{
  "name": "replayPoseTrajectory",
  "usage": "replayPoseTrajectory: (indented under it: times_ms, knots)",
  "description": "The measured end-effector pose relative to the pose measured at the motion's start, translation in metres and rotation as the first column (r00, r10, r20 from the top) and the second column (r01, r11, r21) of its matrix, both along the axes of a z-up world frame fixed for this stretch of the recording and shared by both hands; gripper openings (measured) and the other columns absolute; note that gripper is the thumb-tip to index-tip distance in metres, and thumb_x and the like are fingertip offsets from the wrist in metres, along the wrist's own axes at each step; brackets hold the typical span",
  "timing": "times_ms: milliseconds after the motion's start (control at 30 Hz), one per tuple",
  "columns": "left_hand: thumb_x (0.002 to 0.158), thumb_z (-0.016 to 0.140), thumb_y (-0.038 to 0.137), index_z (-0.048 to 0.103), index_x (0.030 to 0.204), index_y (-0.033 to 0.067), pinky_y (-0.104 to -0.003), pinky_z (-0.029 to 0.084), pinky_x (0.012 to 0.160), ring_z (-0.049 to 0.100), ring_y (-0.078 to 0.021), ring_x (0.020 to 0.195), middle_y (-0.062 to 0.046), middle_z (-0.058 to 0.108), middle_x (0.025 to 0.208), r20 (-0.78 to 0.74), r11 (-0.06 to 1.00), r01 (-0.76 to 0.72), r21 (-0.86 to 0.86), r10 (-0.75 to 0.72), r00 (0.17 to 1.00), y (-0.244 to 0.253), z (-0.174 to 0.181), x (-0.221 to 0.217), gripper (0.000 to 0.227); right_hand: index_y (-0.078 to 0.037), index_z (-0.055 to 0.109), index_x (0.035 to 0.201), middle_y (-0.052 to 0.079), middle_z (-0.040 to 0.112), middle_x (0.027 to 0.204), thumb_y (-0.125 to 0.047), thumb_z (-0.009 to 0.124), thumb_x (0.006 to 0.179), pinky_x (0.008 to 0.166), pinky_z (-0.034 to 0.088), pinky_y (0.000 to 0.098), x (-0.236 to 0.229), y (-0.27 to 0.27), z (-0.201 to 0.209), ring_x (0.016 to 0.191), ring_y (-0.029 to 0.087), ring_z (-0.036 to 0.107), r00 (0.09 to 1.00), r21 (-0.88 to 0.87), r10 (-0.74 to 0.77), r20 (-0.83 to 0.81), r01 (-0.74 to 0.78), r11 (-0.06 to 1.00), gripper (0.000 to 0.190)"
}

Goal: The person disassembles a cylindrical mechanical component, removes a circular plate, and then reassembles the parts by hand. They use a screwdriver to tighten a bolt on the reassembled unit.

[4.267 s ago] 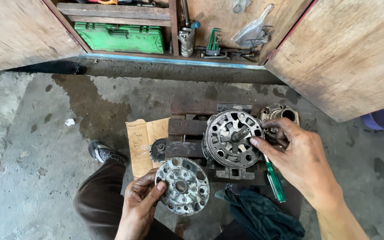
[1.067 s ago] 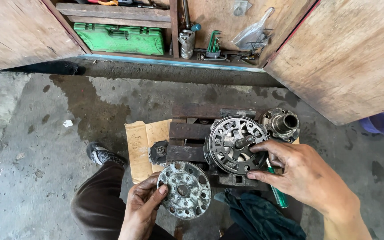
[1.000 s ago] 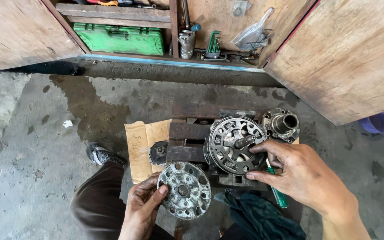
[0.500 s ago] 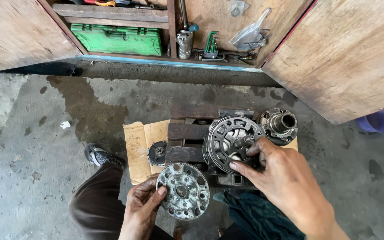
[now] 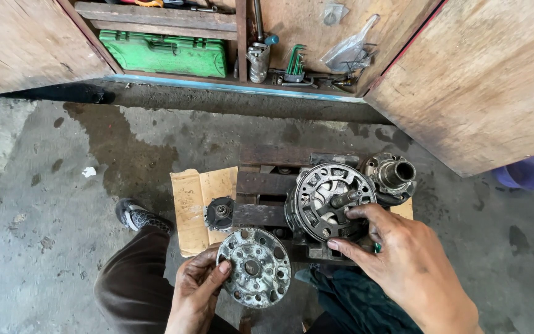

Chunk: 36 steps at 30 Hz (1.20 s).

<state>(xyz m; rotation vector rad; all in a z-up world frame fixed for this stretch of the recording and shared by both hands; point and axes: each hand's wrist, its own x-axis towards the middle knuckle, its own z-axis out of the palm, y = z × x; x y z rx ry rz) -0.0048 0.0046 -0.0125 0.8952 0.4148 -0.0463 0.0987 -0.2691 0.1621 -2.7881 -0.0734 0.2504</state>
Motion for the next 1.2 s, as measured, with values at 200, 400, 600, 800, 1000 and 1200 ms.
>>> replayPoseTrajectory:
  times_ms: [200,400,600,800,1000,1200]
  knots:
    - [0.087,0.065,-0.011,0.07,0.114,-0.0216,-0.036,0.055,0.084,0.069,-0.0292,0.091,-0.028,0.075,0.104,0.013,1.0,0.004,-0.013,-0.004,1.0,-0.002,0.005,0.002,0.029,-0.015,0.071,0.097,0.004,0.068,0.048,-0.04,0.092,0.066,0.043,0.05,0.0349,-0.003,0.002,-0.01,0.036,0.019,0.059,0.986,-0.035,0.062,0.156,-0.058,0.998,0.045]
    - [0.086,0.068,-0.011,0.07,0.113,-0.022,-0.038,0.055,0.086,0.07,-0.0305,0.094,-0.03,0.075,0.11,0.008,1.0,-0.013,-0.029,0.013,1.0,-0.001,0.003,0.002,0.03,-0.011,0.072,0.095,0.005,0.072,0.057,-0.034,0.091,0.068,0.04,0.048,0.0335,-0.005,0.008,-0.008,0.035,0.017,0.056,0.972,0.032,0.1,0.214,-0.11,0.993,0.04]
    - [0.087,0.066,-0.012,0.07,0.112,-0.0214,-0.038,0.056,0.087,0.07,-0.0302,0.093,-0.029,0.075,0.107,0.007,0.999,-0.016,-0.036,0.016,1.0,-0.001,0.005,0.001,0.027,-0.007,0.073,0.084,0.004,0.071,0.062,-0.031,0.092,0.068,0.038,0.043,0.0322,-0.009,0.013,-0.015,0.034,0.016,0.05,0.927,0.054,0.155,0.342,-0.184,0.981,0.034]
    - [0.086,0.066,-0.013,0.069,0.111,-0.0224,-0.038,0.056,0.086,0.069,-0.0297,0.093,-0.03,0.074,0.108,0.018,0.999,-0.021,-0.045,0.021,1.0,-0.001,0.005,0.001,0.027,-0.006,0.069,0.081,0.004,0.067,0.058,-0.03,0.091,0.07,0.039,0.044,0.0323,-0.006,0.018,-0.019,0.035,0.017,0.051,0.897,0.051,0.201,0.395,-0.239,0.97,0.035]
    - [0.086,0.067,-0.012,0.07,0.108,-0.0222,-0.039,0.057,0.086,0.07,-0.0315,0.093,-0.029,0.074,0.106,-0.001,1.0,-0.014,-0.017,0.014,1.0,-0.001,0.007,0.001,0.025,-0.006,0.069,0.08,0.004,0.068,0.056,-0.032,0.092,0.07,0.037,0.043,0.0314,-0.005,0.021,-0.018,0.033,0.015,0.049,0.904,0.059,0.196,0.38,-0.236,0.97,0.036]
    - [0.086,0.066,-0.012,0.071,0.111,-0.0218,-0.039,0.057,0.087,0.07,-0.0311,0.093,-0.029,0.075,0.107,0.0,1.0,-0.009,-0.014,0.009,1.0,-0.001,0.007,0.001,0.027,-0.005,0.064,0.073,0.005,0.065,0.058,-0.032,0.092,0.072,0.04,0.042,0.0333,-0.006,0.029,-0.021,0.037,0.019,0.05,0.874,0.031,0.154,0.461,-0.189,0.981,0.04]
